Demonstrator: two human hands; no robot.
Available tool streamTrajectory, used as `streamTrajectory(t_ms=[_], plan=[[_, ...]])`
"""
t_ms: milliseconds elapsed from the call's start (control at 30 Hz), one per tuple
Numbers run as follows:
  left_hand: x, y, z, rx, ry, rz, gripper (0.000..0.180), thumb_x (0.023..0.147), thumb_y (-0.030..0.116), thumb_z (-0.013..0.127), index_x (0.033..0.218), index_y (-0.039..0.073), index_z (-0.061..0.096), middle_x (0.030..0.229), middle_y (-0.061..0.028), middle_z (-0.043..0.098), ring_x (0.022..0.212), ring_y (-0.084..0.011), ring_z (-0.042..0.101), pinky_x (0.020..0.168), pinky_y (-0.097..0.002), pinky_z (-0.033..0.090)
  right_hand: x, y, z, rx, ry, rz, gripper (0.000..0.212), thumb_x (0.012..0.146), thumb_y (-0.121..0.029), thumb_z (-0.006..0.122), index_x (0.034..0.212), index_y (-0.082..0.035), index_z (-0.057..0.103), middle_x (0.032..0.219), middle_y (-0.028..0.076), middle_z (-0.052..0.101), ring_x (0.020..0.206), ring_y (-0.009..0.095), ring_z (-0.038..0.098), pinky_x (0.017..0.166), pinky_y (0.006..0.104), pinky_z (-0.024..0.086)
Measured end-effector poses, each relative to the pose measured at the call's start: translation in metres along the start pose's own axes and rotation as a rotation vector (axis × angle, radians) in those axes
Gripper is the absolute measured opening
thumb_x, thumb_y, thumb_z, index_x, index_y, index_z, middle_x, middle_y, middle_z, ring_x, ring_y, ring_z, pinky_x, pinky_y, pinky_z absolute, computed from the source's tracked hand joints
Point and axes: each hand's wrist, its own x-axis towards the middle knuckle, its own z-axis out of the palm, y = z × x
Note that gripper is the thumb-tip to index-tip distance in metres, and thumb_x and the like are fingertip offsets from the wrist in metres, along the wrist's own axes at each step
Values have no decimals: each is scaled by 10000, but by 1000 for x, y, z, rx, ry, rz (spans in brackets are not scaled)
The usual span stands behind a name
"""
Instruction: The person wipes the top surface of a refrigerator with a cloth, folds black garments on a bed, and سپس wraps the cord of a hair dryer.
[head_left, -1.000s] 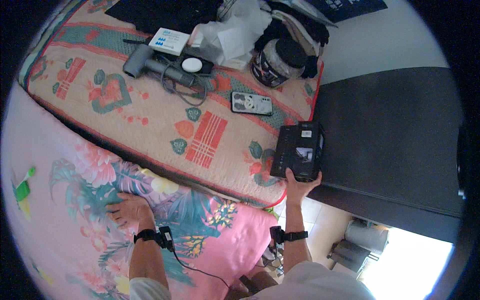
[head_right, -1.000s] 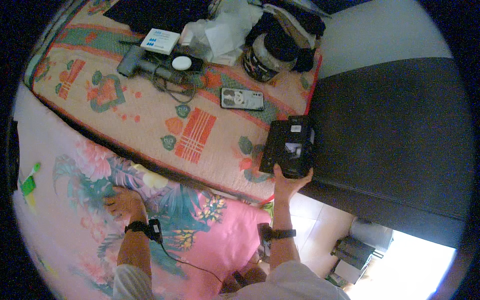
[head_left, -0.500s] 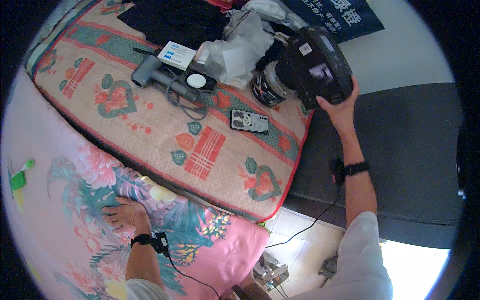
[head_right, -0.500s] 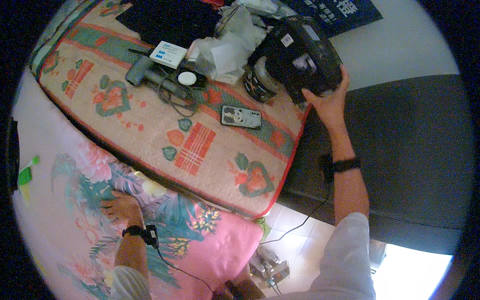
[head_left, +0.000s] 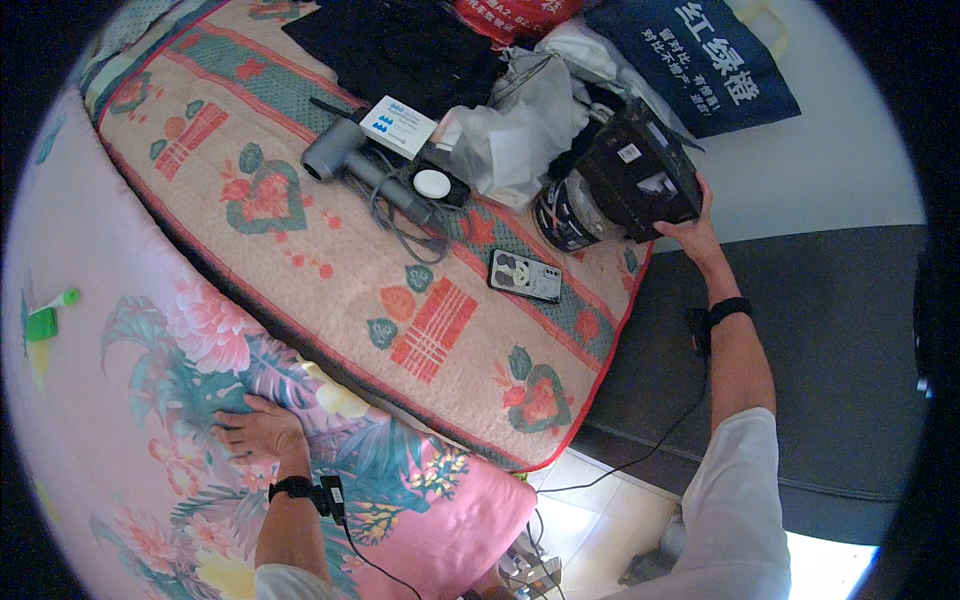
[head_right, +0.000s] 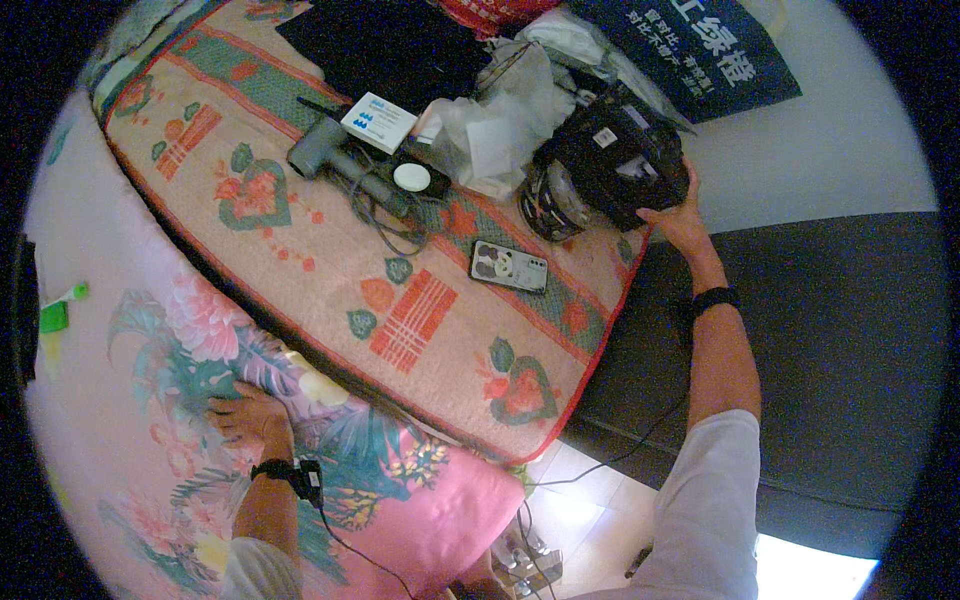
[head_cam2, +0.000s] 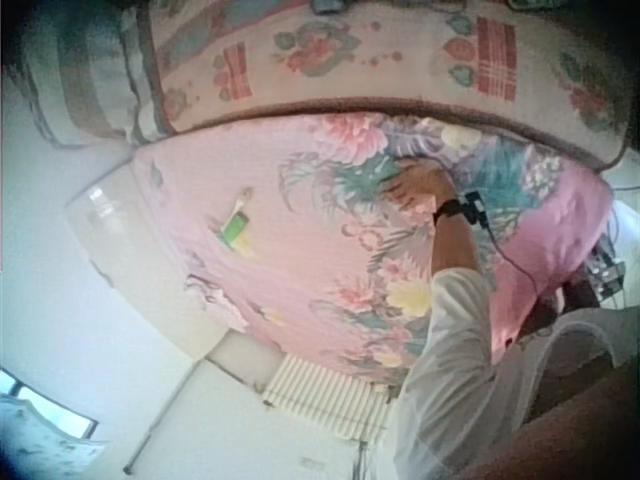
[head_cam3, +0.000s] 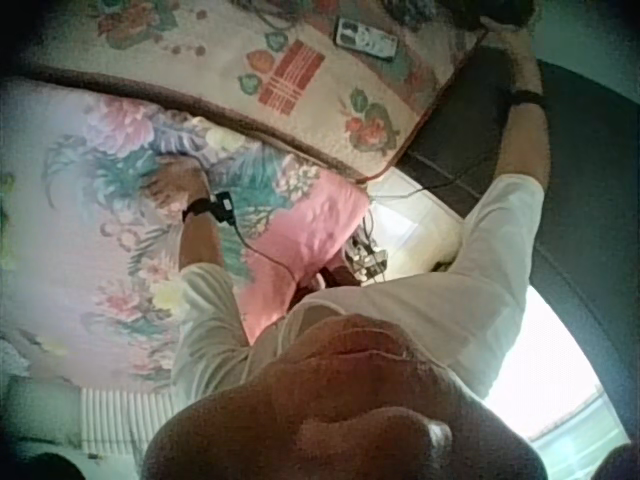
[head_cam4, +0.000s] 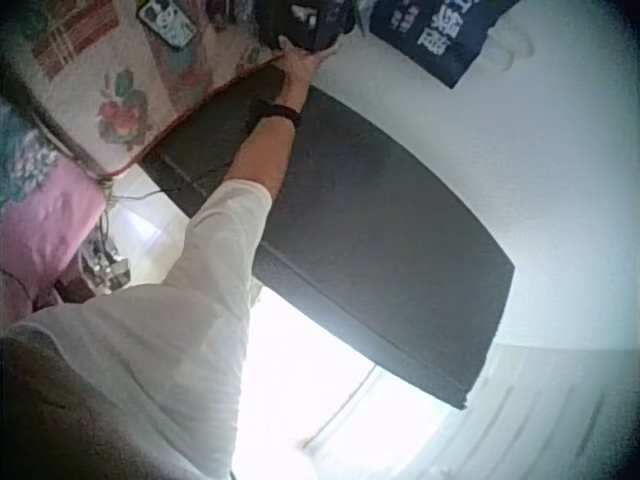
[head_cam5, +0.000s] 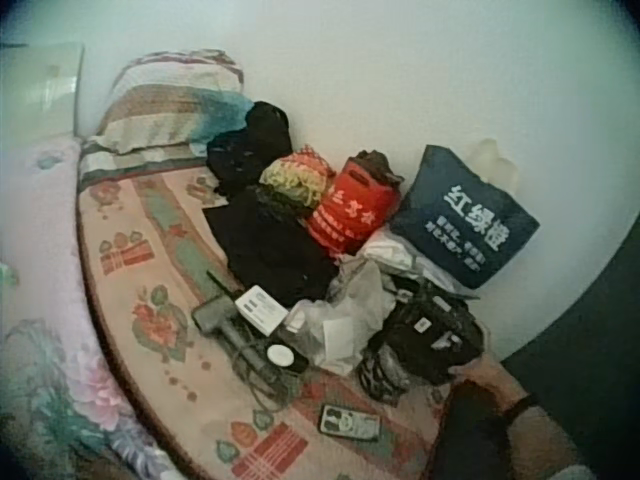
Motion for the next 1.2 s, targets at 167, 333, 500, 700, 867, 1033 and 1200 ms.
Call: streamTrajectory(t_ms=[167,333,500,700,867,1033,1200], plan=[[-5,5,1,8,32,22,718,954,567,348,1466,67,287,1505,-169,284,1341,-335,343,1064,-622,247,2,20,-32,-230,32,-134,1191,586,-116,904,1513,-144,157,1414,150,419,1330,319,389,1103,472,345],[-3,-2,3,83,26,27,716,952,563,351,1465,67,290,1505,-163,280,1316,-330,373,1063,-619,252,29,-42,-54,-804,18,-141,1226,544,-381,916,1505,-84,213,1439,212,405,1346,365,378,1112,462,322],[1,-1,-1,45,-2,5,711,951,555,357,1466,70,289,1496,-156,292,1330,-324,359,1069,-616,249,67,-91,-21,-764,-42,-165,1271,537,-440,912,1496,-4,201,1409,236,444,1319,374,419,1116,409,318],[-1,-1,-1,-4,80,22,706,953,555,365,1466,74,303,1498,-171,326,1316,-354,391,1043,-641,277,68,-63,1,-514,-30,-63,1221,506,-334,943,1474,1,279,1312,186,550,1203,300,535,1042,366,405],[-1,1,-10,31,-20,5,715,952,567,334,1475,81,287,1508,-158,300,1350,-341,344,1062,-633,250,67,-55,-35,-535,103,34,1114,555,-304,921,1472,-52,341,1241,162,605,1156,281,572,1012,376,434],[-4,3,-4,53,-18,30,730,947,577,326,1478,79,278,1513,-147,280,1369,-319,317,1081,-612,231,72,-18,-32,-750,-36,-30,1101,566,-331,919,1473,-70,354,1358,214,496,1245,327,499,1056,377,391],[2,-2,7,29,30,-9,734,945,575,334,1477,72,274,1514,-170,268,1362,-340,316,1083,-620,219,72,-24,-12,-619,-65,-192,1088,571,-343,917,1471,-87,362,1415,244,422,1310,370,422,1087,400,355]])
